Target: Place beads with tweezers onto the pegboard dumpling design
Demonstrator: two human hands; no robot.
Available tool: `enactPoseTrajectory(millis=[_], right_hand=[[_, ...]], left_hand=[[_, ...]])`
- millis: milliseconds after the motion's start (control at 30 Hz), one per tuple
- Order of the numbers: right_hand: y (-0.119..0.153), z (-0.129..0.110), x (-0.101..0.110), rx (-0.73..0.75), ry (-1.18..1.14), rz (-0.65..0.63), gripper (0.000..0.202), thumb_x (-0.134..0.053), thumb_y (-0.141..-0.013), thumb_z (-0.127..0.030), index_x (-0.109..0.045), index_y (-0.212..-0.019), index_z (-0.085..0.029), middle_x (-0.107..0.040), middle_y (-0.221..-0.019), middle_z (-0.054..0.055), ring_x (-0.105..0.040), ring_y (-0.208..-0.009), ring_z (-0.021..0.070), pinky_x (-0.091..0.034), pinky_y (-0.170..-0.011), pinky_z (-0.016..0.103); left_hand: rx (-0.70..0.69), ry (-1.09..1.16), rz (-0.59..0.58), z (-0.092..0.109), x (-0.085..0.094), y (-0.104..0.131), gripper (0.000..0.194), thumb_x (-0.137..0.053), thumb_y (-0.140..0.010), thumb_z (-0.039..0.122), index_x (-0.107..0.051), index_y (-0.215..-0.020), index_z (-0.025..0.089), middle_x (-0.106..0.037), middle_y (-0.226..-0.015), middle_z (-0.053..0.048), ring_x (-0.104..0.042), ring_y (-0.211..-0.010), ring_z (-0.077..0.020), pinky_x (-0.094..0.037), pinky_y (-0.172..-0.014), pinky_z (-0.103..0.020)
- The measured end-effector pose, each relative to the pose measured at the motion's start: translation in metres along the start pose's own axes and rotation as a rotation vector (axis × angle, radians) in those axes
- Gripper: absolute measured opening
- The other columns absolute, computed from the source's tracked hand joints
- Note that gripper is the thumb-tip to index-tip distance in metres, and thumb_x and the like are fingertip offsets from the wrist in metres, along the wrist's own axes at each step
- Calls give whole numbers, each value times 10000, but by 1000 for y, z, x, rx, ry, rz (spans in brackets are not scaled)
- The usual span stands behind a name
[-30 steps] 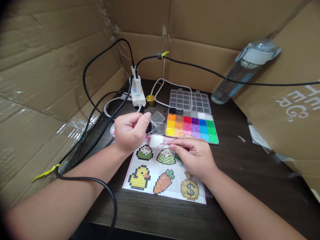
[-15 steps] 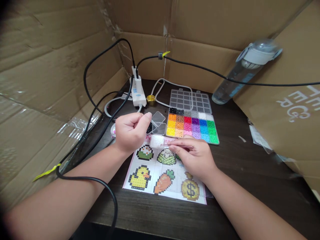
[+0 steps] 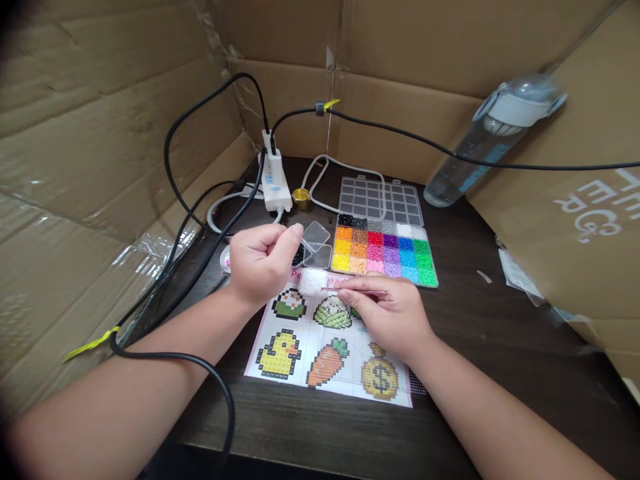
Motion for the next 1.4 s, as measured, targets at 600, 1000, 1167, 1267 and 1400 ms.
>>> enactPoseTrajectory(millis=[600, 1000, 1167, 1267, 1400], right_hand=[[5, 0, 97, 53, -91, 382, 95, -802, -751, -295, -774, -841, -288, -775, -828, 20, -742, -745, 201, -629, -709, 336], [28, 56, 73, -222, -12, 138, 128, -749, -770, -360, -783, -796, -239, -778, -806, 39, -740, -738, 201, -600, -679, 288], [24, 64, 76, -244, -48, 123, 102, -743, -780, -350, -785, -802, -260, -777, -801, 21, -736, -749, 177, -594, -707, 262], [24, 70, 77, -275, -66, 125, 115, -757, -765, -362, -781, -798, -254, -776, -792, 24, -734, -733, 172, -594, -694, 253], [24, 74, 76, -309, -70, 128, 149, -768, -750, -379, -780, -806, -241, -774, -780, 35, -733, -701, 176, -597, -651, 250]], left_hand=[[23, -69, 1, -9, 1, -1, 507, -608, -829, 246, -276, -453, 164, -236, -449, 50, -235, -438, -61, -194, -436, -272], [52, -142, -23, -11, -2, -2, 518, -616, -837, 253, -269, -462, 166, -220, -463, 48, -226, -445, -72, -200, -432, -277], [42, -123, -22, -11, -3, -2, 522, -623, -841, 227, -259, -471, 168, -230, -464, 47, -229, -444, -73, -185, -429, -290], [24, -107, -26, -11, -4, -1, 513, -633, -842, 218, -289, -465, 168, -258, -454, 45, -252, -434, -74, -184, -426, -296], [30, -81, -45, -12, -6, 1, 512, -625, -861, 215, -305, -463, 170, -308, -449, 40, -290, -428, -75, -203, -425, -297]])
Point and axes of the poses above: each hand's wrist, its own y-axis away from the middle knuckle, its own x-axis out of the back of the hand, z = x × y, the point moved 10 cm from there along -y, towards the middle knuckle
